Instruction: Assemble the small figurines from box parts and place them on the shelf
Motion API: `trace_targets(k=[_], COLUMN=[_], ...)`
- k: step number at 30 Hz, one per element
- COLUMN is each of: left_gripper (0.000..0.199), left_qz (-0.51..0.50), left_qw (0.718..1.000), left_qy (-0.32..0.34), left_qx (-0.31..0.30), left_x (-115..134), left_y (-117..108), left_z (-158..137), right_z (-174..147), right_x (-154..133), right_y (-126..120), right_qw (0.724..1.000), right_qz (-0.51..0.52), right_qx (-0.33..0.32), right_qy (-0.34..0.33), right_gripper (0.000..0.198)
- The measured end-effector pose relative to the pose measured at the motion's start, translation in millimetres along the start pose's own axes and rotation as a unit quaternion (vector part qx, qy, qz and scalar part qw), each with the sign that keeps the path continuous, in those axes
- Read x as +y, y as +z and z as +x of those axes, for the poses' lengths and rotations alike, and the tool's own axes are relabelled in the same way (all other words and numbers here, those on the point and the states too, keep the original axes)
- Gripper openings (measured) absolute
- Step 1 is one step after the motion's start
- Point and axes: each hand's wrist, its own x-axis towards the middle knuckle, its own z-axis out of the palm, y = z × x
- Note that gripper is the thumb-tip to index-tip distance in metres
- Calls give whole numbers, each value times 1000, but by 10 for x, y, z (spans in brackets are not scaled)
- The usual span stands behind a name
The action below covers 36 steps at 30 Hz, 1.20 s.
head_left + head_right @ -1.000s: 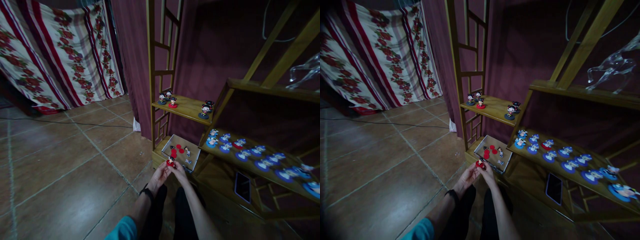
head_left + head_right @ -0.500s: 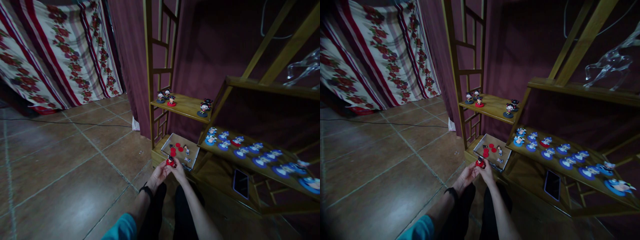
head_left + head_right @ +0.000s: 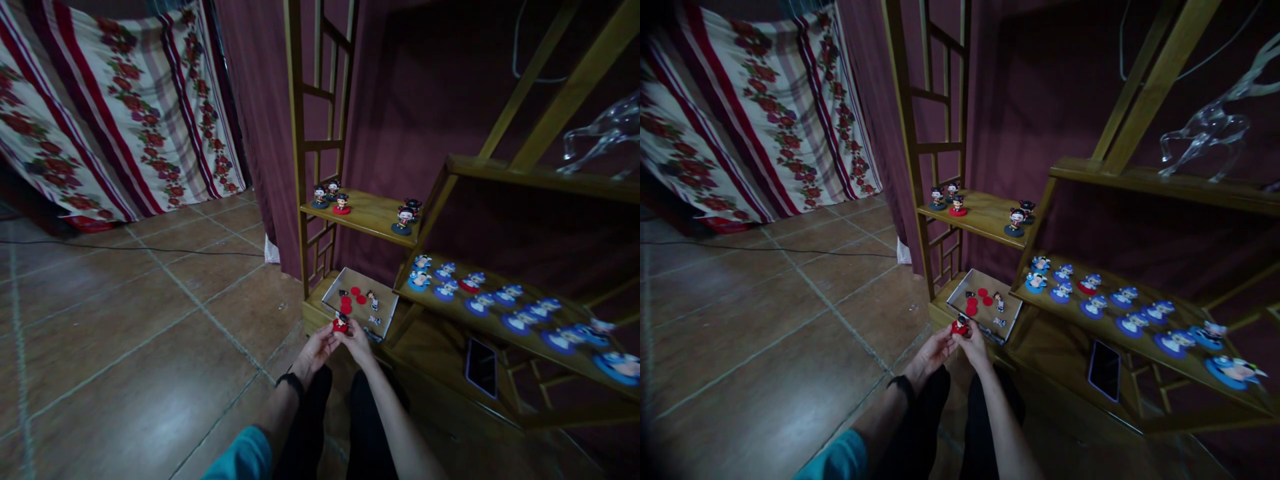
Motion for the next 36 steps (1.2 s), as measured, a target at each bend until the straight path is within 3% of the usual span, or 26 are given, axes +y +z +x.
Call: trace_targets(k=[19, 36], left_gripper=[12, 11], left_qz=[-8, 19], left_qw=[999, 998], left_qy=[18, 45], left_qx=[43, 41], left_x=[12, 46], left_y=[27, 79], left_z=[-12, -68], right_z=[-18, 18], right_x=[-90, -54], right_y=[81, 39], right_qw=[996, 998], right_qz=[81, 49], right_qx=[-9, -23], right_qy=[-38, -32], right_gripper=[40, 36])
